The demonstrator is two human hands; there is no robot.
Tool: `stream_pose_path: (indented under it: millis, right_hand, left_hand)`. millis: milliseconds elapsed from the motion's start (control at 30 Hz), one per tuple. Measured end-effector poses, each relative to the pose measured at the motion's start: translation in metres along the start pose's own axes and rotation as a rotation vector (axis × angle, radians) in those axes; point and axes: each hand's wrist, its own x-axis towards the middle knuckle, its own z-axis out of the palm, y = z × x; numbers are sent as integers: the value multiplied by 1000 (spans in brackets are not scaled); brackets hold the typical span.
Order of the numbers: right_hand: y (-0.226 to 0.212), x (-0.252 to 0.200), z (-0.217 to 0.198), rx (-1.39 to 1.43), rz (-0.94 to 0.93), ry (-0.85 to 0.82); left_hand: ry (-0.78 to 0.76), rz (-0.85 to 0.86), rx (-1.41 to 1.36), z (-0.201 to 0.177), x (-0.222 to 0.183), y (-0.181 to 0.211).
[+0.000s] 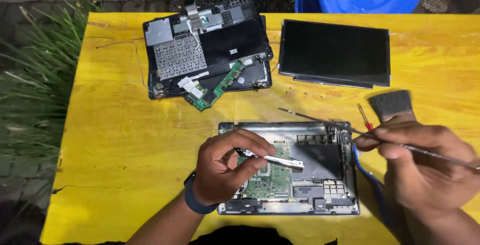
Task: Disassembling and reassembling internal components of a laptop, including the battery and circuit boards, using a screwdriver on a workbench.
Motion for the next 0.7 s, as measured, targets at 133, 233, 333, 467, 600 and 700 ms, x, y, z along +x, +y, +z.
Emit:
stream_pose_path:
  millis: [133,233,333,467,600,700]
  right_hand:
    - [4,0,-15,16,38,-1]
    - [-11,1,-18,-9,150,-26]
    - [-11,1,-23,-39,162,-67]
    - [3,2,-36,-72,71,-28]
    - [-28,24,-31,-274,213,7]
    - [12,34,-50,-451,147,-125]
  left_hand:
    - [-48,29,86,-2,1,0]
    - [-49,27,120,-3,1,-1]
    - [-35,18,101,-4,-1,-3]
    - [14,16,32,-2,0,-3]
    - [105,-60,34,-1,-3,-4]
    - [252,-135,120,1,-1,-3]
